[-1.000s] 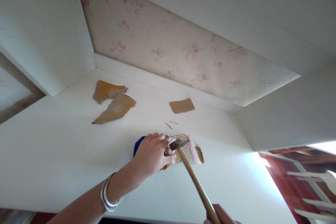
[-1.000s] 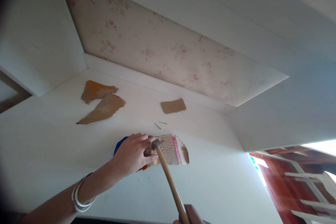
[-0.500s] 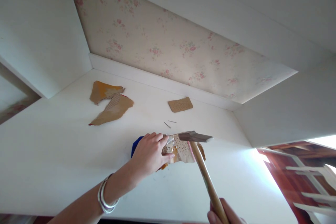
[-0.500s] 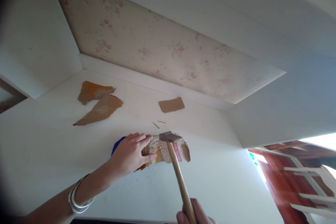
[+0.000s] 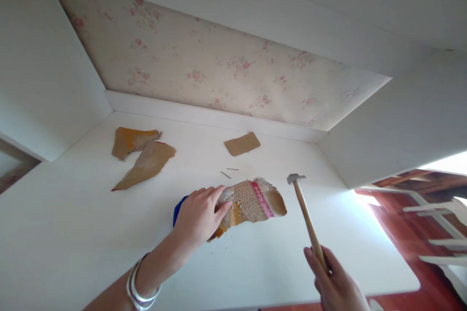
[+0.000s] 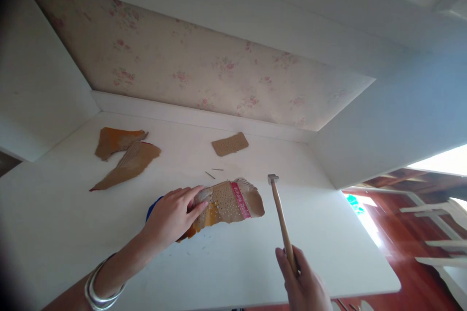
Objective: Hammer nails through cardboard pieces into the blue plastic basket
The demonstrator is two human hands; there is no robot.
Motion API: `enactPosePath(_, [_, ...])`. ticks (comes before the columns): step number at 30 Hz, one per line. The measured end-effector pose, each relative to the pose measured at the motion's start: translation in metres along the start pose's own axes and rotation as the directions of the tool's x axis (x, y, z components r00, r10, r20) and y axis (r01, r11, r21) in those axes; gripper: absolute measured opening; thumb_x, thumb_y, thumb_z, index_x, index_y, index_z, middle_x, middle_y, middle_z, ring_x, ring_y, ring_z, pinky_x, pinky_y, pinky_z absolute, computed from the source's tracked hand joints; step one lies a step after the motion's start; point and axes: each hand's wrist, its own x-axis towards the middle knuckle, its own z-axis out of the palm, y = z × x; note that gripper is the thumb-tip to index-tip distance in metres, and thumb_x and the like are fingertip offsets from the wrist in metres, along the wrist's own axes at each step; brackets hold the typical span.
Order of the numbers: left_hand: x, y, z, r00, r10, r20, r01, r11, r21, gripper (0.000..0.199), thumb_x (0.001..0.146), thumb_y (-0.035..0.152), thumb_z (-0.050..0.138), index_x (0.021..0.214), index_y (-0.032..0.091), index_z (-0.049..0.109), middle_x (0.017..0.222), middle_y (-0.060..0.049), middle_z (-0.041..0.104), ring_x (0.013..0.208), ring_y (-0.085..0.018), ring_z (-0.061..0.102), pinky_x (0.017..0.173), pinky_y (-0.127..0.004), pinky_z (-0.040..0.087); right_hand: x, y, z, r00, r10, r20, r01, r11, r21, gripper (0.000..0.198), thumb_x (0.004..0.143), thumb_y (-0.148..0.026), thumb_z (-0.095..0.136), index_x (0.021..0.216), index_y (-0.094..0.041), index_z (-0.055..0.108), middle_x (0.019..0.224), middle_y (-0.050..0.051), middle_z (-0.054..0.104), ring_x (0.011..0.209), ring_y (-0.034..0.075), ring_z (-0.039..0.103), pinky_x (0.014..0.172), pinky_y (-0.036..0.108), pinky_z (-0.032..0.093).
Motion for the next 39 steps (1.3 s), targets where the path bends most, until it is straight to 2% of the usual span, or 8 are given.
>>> enactPosePath(5, [0.006,0.004,0.000,0.997,-0.074,0.036,0.072,0.996,0.053,0.039,0.092,0.040,0.054,0.125,0.018,0.059,0.102,-0.009,0.074,0.090,-0.024,0.070,0.075,-0.033,0.050,0.024,0.020,-0.002,0.997,-0.059,-0.043,0.056,0.997,-0.057,0.042,0.087,-0.067,0.042,0.086,-0.026,0.054,0.054,-0.005,0.050,0.051,0.018,0.050,0.050,0.027,0.040])
enactPosePath(8, [0.008,0.007,0.000,0.994,-0.102,0.041,0.099,0.993,0.070,0.035,0.090,0.038,0.056,0.119,0.020,0.062,0.103,-0.008,0.074,0.092,-0.025,0.070,0.078,-0.035,0.051,0.036,0.030,0.003,0.995,-0.083,-0.053,0.078,0.993,-0.091,0.041,0.088,-0.065,0.041,0.081,-0.027,0.052,0.053,-0.005,0.048,0.052,0.019,0.049,0.053,0.028,0.039])
enactPosePath(15, [0.009,0.011,-0.001,0.990,-0.137,0.045,0.132,0.987,0.089,0.033,0.089,0.040,0.056,0.115,0.021,0.063,0.096,-0.006,0.075,0.082,-0.023,0.070,0.072,-0.033,0.050,0.059,0.042,0.013,0.993,-0.121,0.008,0.121,0.985,-0.120,0.037,0.090,-0.062,0.039,0.078,-0.028,0.049,0.051,-0.005,0.050,0.052,0.020,0.052,0.054,0.028,0.037])
enactPosePath(20, [0.008,0.004,-0.002,0.992,-0.109,0.058,0.109,0.994,0.007,0.040,0.097,0.045,0.042,0.121,0.020,0.062,0.082,-0.002,0.074,0.077,-0.020,0.071,0.070,-0.030,0.051,0.071,0.042,0.016,0.988,-0.135,0.068,0.145,0.974,-0.175,0.034,0.092,-0.056,0.039,0.078,-0.027,0.048,0.053,-0.003,0.056,0.054,0.021,0.056,0.054,0.029,0.037])
enactPosePath(25, [0.010,-0.008,-0.003,0.997,-0.078,-0.020,0.078,0.997,0.002,0.031,0.099,0.034,0.040,0.112,0.023,0.067,0.110,-0.004,0.074,0.096,-0.021,0.071,0.084,-0.033,0.053,0.079,0.038,0.021,0.984,-0.151,0.098,0.168,0.963,-0.212,0.033,0.095,-0.054,0.036,0.081,-0.027,0.048,0.060,-0.002,0.061,0.057,0.022,0.059,0.055,0.029,0.038])
enactPosePath(30, [0.005,-0.014,-0.007,0.988,0.032,-0.149,-0.015,0.994,0.112,0.026,0.098,0.030,0.045,0.105,0.021,0.069,0.097,-0.006,0.071,0.091,-0.021,0.067,0.086,-0.035,0.051,0.085,0.039,0.027,0.978,-0.166,0.126,0.198,0.931,-0.308,0.032,0.096,-0.049,0.033,0.098,-0.024,0.052,0.087,0.007,0.072,0.075,0.026,0.066,0.064,0.033,0.043])
enactPosePath(34, [-0.004,-0.018,-0.012,0.972,0.072,-0.225,-0.034,0.985,0.170,0.026,0.098,0.031,0.046,0.107,0.022,0.069,0.095,-0.007,0.066,0.088,-0.022,0.063,0.086,-0.039,0.049,0.086,0.044,0.034,0.974,-0.193,0.115,0.222,0.904,-0.365,0.034,0.098,-0.046,0.029,0.106,-0.022,0.052,0.105,0.011,0.069,0.087,0.027,0.067,0.068,0.034,0.044])
enactPosePath(39, [-0.021,-0.019,-0.020,0.953,0.095,-0.288,-0.054,0.988,0.148,0.022,0.097,0.028,0.049,0.109,0.022,0.067,0.097,-0.006,0.065,0.089,-0.022,0.061,0.086,-0.041,0.047,0.083,0.044,0.040,0.966,-0.250,0.072,0.251,0.822,-0.511,0.033,0.099,-0.045,0.030,0.097,-0.024,0.055,0.100,0.008,0.063,0.089,0.027,0.065,0.067,0.034,0.043])
